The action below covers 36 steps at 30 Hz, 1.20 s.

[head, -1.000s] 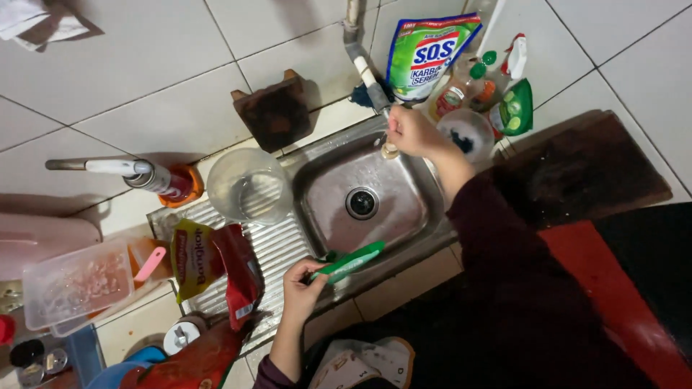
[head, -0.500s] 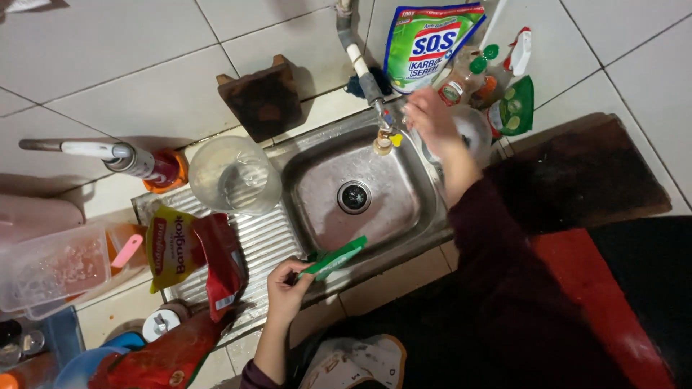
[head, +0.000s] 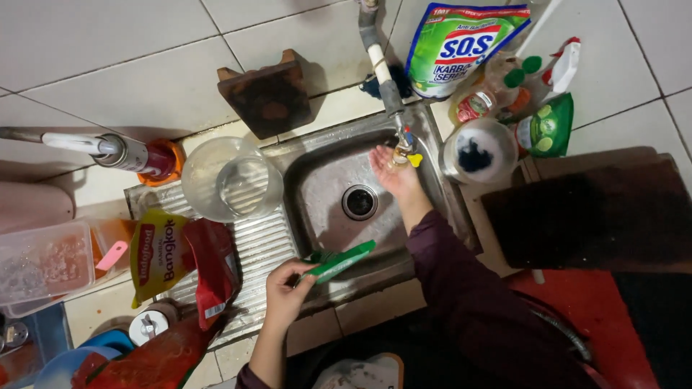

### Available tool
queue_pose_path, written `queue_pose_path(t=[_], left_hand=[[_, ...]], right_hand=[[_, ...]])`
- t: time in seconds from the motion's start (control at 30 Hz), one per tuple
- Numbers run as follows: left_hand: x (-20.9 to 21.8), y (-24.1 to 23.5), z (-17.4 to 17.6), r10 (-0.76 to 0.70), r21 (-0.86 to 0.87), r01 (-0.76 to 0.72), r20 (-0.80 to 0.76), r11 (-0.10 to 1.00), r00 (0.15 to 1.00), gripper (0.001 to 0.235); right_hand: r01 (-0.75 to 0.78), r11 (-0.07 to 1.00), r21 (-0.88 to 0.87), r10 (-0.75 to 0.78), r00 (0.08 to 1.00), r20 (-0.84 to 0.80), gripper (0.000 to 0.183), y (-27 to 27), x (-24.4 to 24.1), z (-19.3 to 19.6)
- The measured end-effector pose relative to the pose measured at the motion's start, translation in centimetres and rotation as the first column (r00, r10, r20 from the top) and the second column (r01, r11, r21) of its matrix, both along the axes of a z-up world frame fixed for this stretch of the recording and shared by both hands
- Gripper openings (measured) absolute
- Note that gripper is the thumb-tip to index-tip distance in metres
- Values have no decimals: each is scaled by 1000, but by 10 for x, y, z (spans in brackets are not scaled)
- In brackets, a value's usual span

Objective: The person places several sauce packets on the counter, then uses a digital scale with a blue bowl to measure and squeeze red sauce from two different pouches. After measuring, the person rinses the green pouch under running water at the sink and returns it to the counter.

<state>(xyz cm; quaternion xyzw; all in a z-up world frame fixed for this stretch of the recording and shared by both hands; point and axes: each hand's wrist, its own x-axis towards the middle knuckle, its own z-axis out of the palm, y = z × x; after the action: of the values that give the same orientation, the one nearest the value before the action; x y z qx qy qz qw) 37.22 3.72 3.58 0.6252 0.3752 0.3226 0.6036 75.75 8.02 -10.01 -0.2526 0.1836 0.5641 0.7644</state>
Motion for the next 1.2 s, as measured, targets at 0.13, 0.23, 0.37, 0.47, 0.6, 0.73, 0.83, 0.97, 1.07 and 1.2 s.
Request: queue_pose_path(t=[0.13,0.23,0.37,0.47,0.6,0.73,0.83,0.97,1.07,1.2], left_hand=[[34,18,-34,95,30,-93,-89,995,991,16],[70,31,-63,102,-47,-110,-161,993,982,16],[109,40,-103,44,-114,-62,-155,992,987,19],[134,39,-148,-7,-258,-34,-157,965,988,27],[158,32,-170,-123,-320,80,-115,944,986,25],[174,28,-165,-182,-340,163,-26,926,983,15],[189,28,-156,-180,-300,179,25,937,983,8],[222,43,-160,-185,-107,187,29,977,982,9],[251,61,-168,-195,69,193,20,979,981,7],[280,75,-152,-196,39,193,119,981,973,11]], right_hand=[[-428,904,3,407,861,305,37,6,-7,15],[-429,724,-540,664,221,714,26,-18,-25,-1],[-596,690,-411,466,-69,882,30,-58,-48,67],[-702,524,-482,545,-158,823,46,-86,-58,113],[-403,551,-731,578,-448,682,28,-120,-38,14],[-231,529,-816,724,-379,577,28,-142,-26,-19],[-163,696,-699,629,-330,704,28,-152,-17,-32],[-69,731,-679,606,-392,692,28,-140,7,-7],[69,716,-694,653,-417,632,28,-121,20,24],[213,653,-727,699,-538,471,24,-100,28,72]])
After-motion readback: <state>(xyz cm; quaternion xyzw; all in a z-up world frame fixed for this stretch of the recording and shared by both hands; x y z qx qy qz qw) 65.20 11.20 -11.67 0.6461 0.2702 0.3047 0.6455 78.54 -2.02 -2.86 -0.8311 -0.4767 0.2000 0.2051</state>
